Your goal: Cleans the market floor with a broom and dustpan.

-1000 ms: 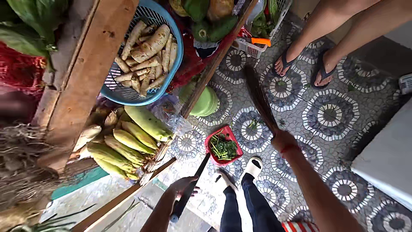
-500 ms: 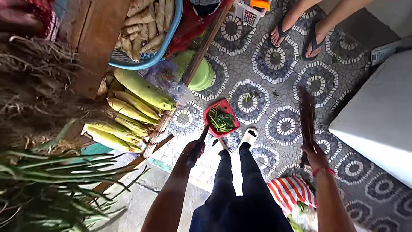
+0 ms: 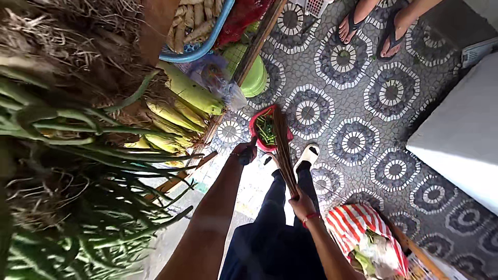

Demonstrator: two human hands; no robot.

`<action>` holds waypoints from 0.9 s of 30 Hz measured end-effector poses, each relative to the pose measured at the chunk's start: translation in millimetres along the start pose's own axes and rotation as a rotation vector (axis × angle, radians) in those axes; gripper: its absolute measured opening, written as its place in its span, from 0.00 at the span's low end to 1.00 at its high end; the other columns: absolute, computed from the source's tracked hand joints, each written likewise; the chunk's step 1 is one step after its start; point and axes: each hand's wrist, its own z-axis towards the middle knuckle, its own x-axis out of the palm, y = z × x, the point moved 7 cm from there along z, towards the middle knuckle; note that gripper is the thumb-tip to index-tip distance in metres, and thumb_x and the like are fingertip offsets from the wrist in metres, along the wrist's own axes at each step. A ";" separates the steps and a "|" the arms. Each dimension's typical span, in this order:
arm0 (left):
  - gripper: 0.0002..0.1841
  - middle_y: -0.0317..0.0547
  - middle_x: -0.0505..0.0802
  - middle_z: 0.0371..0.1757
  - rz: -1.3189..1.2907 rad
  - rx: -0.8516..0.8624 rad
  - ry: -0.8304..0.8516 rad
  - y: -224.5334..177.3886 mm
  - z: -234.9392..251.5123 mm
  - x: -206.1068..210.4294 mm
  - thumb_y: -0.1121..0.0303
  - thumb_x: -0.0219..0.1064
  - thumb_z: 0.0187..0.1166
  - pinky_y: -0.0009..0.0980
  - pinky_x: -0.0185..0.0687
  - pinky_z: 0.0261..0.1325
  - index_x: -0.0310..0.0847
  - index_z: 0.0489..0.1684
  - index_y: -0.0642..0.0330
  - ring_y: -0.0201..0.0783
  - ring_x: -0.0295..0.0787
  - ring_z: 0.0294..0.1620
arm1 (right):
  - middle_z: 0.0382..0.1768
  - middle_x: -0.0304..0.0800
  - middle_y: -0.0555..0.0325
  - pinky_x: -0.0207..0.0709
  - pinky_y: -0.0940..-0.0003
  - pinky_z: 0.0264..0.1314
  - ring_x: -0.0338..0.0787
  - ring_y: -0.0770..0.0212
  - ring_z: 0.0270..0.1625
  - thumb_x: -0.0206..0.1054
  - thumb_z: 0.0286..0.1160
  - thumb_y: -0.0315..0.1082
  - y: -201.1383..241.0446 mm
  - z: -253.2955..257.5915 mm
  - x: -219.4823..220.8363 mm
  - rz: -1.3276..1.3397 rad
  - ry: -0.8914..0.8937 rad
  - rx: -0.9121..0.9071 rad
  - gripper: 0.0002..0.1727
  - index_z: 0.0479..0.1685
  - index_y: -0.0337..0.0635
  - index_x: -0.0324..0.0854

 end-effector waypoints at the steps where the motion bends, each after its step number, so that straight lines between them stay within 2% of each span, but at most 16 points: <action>1: 0.17 0.37 0.77 0.15 -0.025 0.001 0.005 -0.2 1.1 -0.4 0.61 0.39 0.92 0.17 0.67 0.12 0.69 0.35 0.57 0.26 0.73 0.10 | 0.69 0.86 0.39 0.75 0.41 0.75 0.86 0.41 0.70 0.66 0.80 0.37 -0.9 -15.2 2.3 -0.015 0.007 0.002 0.44 0.97 0.52 0.49; 5: 0.14 0.37 0.77 0.19 -0.046 -0.014 0.028 1.8 12.0 -9.2 0.62 0.43 0.91 0.16 0.67 0.13 0.70 0.40 0.57 0.25 0.73 0.11 | 0.63 0.90 0.41 0.78 0.42 0.68 0.90 0.42 0.62 0.66 0.81 0.40 -7.7 -79.6 -19.1 -0.071 -0.067 -0.017 0.43 0.96 0.54 0.50; 8: 0.14 0.38 0.78 0.21 -0.073 -0.059 0.013 5.9 6.2 -7.8 0.60 0.43 0.91 0.17 0.70 0.15 0.70 0.42 0.56 0.25 0.74 0.13 | 0.63 0.90 0.41 0.78 0.40 0.68 0.90 0.40 0.62 0.66 0.82 0.42 -17.9 -113.6 -41.0 -0.142 -0.128 -0.002 0.42 0.96 0.54 0.50; 11: 0.14 0.40 0.80 0.28 -0.093 -0.078 -0.064 9.3 0.4 -6.6 0.57 0.47 0.91 0.18 0.76 0.20 0.70 0.53 0.57 0.27 0.78 0.18 | 0.64 0.89 0.37 0.77 0.40 0.70 0.89 0.38 0.64 0.69 0.79 0.40 -32.6 -129.6 -62.6 -0.102 -0.186 -0.046 0.42 0.94 0.50 0.56; 12: 0.14 0.41 0.81 0.29 -0.096 -0.082 -0.080 11.3 0.3 -8.0 0.56 0.49 0.91 0.19 0.77 0.21 0.70 0.54 0.57 0.28 0.79 0.19 | 0.64 0.89 0.37 0.77 0.40 0.70 0.90 0.40 0.64 0.71 0.78 0.38 -39.6 -132.5 -68.9 -0.052 -0.201 -0.062 0.42 0.93 0.48 0.58; 14: 0.14 0.41 0.81 0.28 -0.088 -0.082 -0.072 14.7 -0.6 -8.4 0.56 0.49 0.91 0.19 0.77 0.21 0.71 0.53 0.56 0.28 0.80 0.19 | 0.64 0.89 0.39 0.81 0.43 0.64 0.91 0.45 0.58 0.72 0.76 0.36 -52.6 -136.6 -83.5 0.076 -0.225 -0.071 0.41 0.91 0.46 0.62; 16: 0.13 0.41 0.81 0.29 -0.122 -0.084 -0.047 15.3 -1.4 -8.1 0.58 0.50 0.90 0.19 0.78 0.21 0.71 0.54 0.57 0.28 0.80 0.20 | 0.57 0.89 0.39 0.83 0.50 0.48 0.90 0.51 0.44 0.74 0.75 0.33 -59.4 -141.8 -103.0 0.188 -0.286 -0.048 0.39 0.89 0.45 0.65; 17: 0.12 0.41 0.81 0.29 -0.136 -0.081 -0.032 15.1 -2.8 -7.8 0.59 0.50 0.90 0.18 0.77 0.21 0.71 0.55 0.57 0.28 0.80 0.19 | 0.57 0.89 0.39 0.83 0.50 0.48 0.89 0.51 0.44 0.74 0.76 0.32 -62.8 -142.1 -113.7 0.223 -0.320 -0.028 0.38 0.89 0.45 0.66; 18: 0.12 0.41 0.80 0.28 -0.144 -0.075 -0.026 14.7 -4.7 -8.1 0.60 0.49 0.90 0.17 0.76 0.19 0.71 0.55 0.57 0.27 0.79 0.18 | 0.61 0.89 0.38 0.83 0.48 0.54 0.90 0.49 0.50 0.73 0.76 0.32 -67.7 -138.6 -124.9 0.242 -0.348 -0.019 0.38 0.89 0.45 0.66; 19: 0.11 0.41 0.79 0.27 -0.137 -0.071 -0.032 13.9 -7.4 -8.6 0.62 0.48 0.90 0.17 0.73 0.17 0.70 0.54 0.58 0.27 0.77 0.17 | 0.61 0.88 0.36 0.82 0.46 0.55 0.89 0.47 0.50 0.72 0.77 0.32 -73.8 -130.3 -135.1 0.266 -0.376 -0.023 0.38 0.90 0.44 0.64; 21: 0.11 0.39 0.78 0.24 -0.107 -0.078 -0.050 10.9 -8.4 -12.4 0.62 0.46 0.91 0.16 0.70 0.14 0.70 0.48 0.57 0.26 0.74 0.14 | 0.62 0.85 0.36 0.82 0.45 0.52 0.88 0.47 0.50 0.69 0.79 0.34 -86.8 -97.6 -152.3 0.349 -0.414 -0.023 0.39 0.91 0.45 0.61; 23: 0.12 0.39 0.78 0.23 -0.072 -0.074 -0.063 6.5 -11.1 -13.5 0.61 0.44 0.92 0.16 0.70 0.14 0.70 0.45 0.57 0.26 0.74 0.14 | 0.66 0.82 0.36 0.82 0.45 0.47 0.87 0.47 0.47 0.66 0.82 0.36 -90.4 -54.8 -157.4 0.487 -0.422 0.021 0.39 0.94 0.51 0.57; 25: 0.13 0.39 0.78 0.24 -0.018 -0.056 -0.092 3.6 -11.7 -13.4 0.61 0.44 0.92 0.17 0.70 0.15 0.70 0.46 0.57 0.26 0.74 0.14 | 0.63 0.82 0.36 0.83 0.46 0.45 0.87 0.46 0.45 0.65 0.83 0.37 -80.3 -17.9 -140.5 0.543 -0.392 0.064 0.37 0.92 0.52 0.58; 27: 0.12 0.39 0.78 0.23 -0.001 -0.037 -0.139 -1.3 -11.0 -11.1 0.61 0.46 0.92 0.17 0.71 0.15 0.71 0.46 0.58 0.26 0.74 0.14 | 0.59 0.84 0.33 0.83 0.44 0.45 0.87 0.43 0.43 0.65 0.83 0.35 -56.6 -2.5 -99.9 0.468 -0.278 0.076 0.35 0.90 0.48 0.60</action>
